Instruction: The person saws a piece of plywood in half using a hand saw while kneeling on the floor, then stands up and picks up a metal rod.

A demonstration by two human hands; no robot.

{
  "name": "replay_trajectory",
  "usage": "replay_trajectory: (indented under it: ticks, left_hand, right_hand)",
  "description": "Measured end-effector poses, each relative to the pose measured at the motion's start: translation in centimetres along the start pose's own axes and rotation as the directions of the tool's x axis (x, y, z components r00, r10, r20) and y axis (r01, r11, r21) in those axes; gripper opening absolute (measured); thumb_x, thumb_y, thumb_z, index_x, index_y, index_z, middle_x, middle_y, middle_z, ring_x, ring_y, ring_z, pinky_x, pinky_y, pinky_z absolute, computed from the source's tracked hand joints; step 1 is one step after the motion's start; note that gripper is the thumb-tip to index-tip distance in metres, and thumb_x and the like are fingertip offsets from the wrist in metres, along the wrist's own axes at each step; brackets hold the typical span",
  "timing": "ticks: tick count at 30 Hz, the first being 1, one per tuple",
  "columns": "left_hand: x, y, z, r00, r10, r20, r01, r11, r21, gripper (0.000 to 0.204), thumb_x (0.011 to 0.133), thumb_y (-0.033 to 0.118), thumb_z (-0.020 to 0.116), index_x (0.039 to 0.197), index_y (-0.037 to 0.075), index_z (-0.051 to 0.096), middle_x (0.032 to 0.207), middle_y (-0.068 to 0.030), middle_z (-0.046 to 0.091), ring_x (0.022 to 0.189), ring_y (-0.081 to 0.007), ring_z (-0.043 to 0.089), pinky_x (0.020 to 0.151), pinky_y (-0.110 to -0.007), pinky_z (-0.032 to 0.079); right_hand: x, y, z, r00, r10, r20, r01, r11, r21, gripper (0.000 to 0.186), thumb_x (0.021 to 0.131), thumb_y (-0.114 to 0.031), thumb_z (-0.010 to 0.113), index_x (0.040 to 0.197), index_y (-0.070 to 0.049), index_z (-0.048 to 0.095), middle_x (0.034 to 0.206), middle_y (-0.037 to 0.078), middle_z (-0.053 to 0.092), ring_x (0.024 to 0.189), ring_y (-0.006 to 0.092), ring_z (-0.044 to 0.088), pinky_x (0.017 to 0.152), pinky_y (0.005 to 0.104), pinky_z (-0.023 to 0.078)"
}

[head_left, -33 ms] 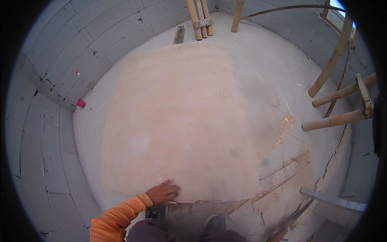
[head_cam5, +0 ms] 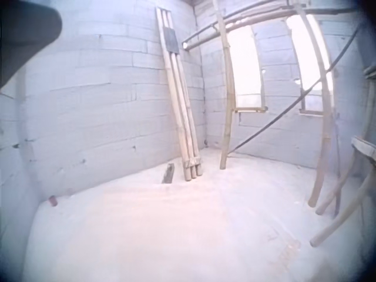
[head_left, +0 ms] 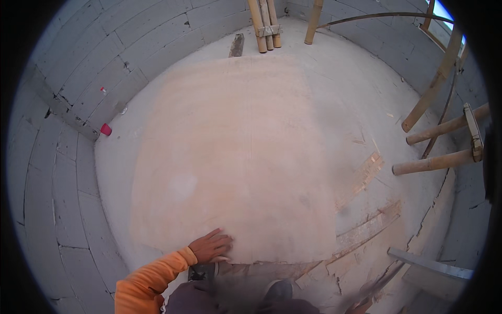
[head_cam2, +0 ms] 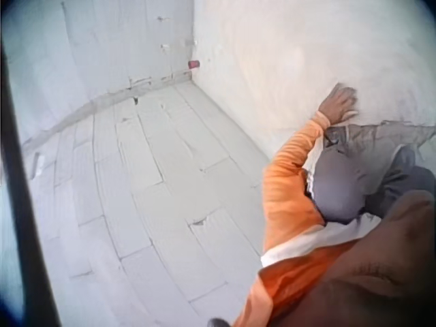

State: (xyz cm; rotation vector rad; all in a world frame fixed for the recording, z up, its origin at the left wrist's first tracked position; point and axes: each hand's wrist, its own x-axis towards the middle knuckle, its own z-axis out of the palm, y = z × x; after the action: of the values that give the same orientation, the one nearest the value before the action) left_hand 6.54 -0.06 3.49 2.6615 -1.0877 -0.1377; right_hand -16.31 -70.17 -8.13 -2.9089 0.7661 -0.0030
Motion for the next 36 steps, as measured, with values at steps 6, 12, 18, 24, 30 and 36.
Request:
replay_trajectory:
  ticks: [6, 12, 18, 24, 30, 36]
  left_hand:
    - [2.9, -10.7, -3.6, 0.877, -0.398, -0.27, 0.419, 0.908, 0.022, 0.034, 0.1, 0.035, 0.065, 0.12, 0.008, 0.068, 0.142, -0.0134, 0.057, 0.134, -0.0303, 0.053, 0.122, -0.056, 0.029]
    - [13.5, -26.1, -5.9, 0.586, -0.694, -0.419, 0.64, 0.713, -0.286, 0.041, 0.105, 0.033, 0.054, 0.133, 0.005, 0.064, 0.15, -0.0132, 0.052, 0.143, -0.0319, 0.043, 0.122, -0.058, 0.024]
    - [21.0, -33.0, -5.6, 0.53, -0.803, -0.273, 0.724, 0.596, -0.348, 0.054, 0.106, 0.039, 0.048, 0.15, 0.007, 0.05, 0.163, -0.0112, 0.04, 0.155, -0.0287, 0.028, 0.126, -0.058, 0.015]
    - [24.9, -38.5, -5.5, 0.54, -0.794, -0.277, 0.763, 0.602, -0.237, 0.055, 0.108, 0.038, 0.043, 0.155, 0.01, 0.043, 0.167, -0.0084, 0.033, 0.157, -0.0272, 0.023, 0.128, -0.059, 0.008]
    - [28.7, -41.3, -6.6, 0.435, -0.822, -0.368, 0.795, 0.542, -0.272, 0.055, 0.11, 0.04, 0.038, 0.155, 0.01, 0.044, 0.165, -0.0085, 0.036, 0.156, -0.0273, 0.024, 0.128, -0.059, 0.008]
    - [28.8, -40.6, -4.4, 0.427, -0.826, -0.368, 0.845, 0.509, -0.164, 0.058, 0.108, 0.044, 0.04, 0.154, 0.009, 0.045, 0.165, -0.0093, 0.037, 0.156, -0.0275, 0.024, 0.127, -0.06, 0.01]
  right_hand:
    - [-0.9, -19.8, -11.1, 0.871, 0.26, -0.416, -0.199, 0.962, 0.185, 0.045, 0.107, -0.026, 0.053, 0.131, 0.013, 0.051, 0.12, 0.033, 0.061, 0.109, 0.0458, 0.062, 0.092, 0.0507, 0.052]
    - [-2.9, -24.8, -11.3, 0.795, 0.269, -0.544, -0.181, 0.961, 0.211, 0.041, 0.104, -0.016, 0.057, 0.137, 0.008, 0.05, 0.118, 0.025, 0.061, 0.106, 0.0361, 0.062, 0.089, 0.0447, 0.051]
    - [1.8, -41.6, -14.0, 0.684, -0.264, -0.68, 0.466, 0.875, 0.129, 0.025, 0.102, -0.008, 0.058, 0.126, -0.001, 0.063, 0.115, 0.022, 0.056, 0.102, 0.034, 0.06, 0.089, 0.0431, 0.048]
    - [20.4, -63.5, -11.7, 0.302, -0.904, -0.302, 0.949, 0.316, 0.005, 0.056, 0.07, 0.013, 0.065, 0.119, -0.013, 0.073, 0.093, 0.01, 0.069, 0.078, 0.0273, 0.064, 0.064, 0.0395, 0.05]
    - [35.7, -79.8, -2.4, 0.372, -0.861, -0.347, 0.891, 0.436, -0.128, 0.058, 0.079, 0.009, 0.065, 0.131, -0.018, 0.068, 0.113, 0.008, 0.068, 0.107, 0.0267, 0.063, 0.094, 0.0407, 0.045]
    - [37.0, -81.4, 3.5, 0.625, -0.726, -0.288, 0.779, 0.602, 0.174, 0.057, 0.082, 0.006, 0.065, 0.133, -0.018, 0.067, 0.112, 0.01, 0.067, 0.109, 0.0288, 0.062, 0.099, 0.0414, 0.043]
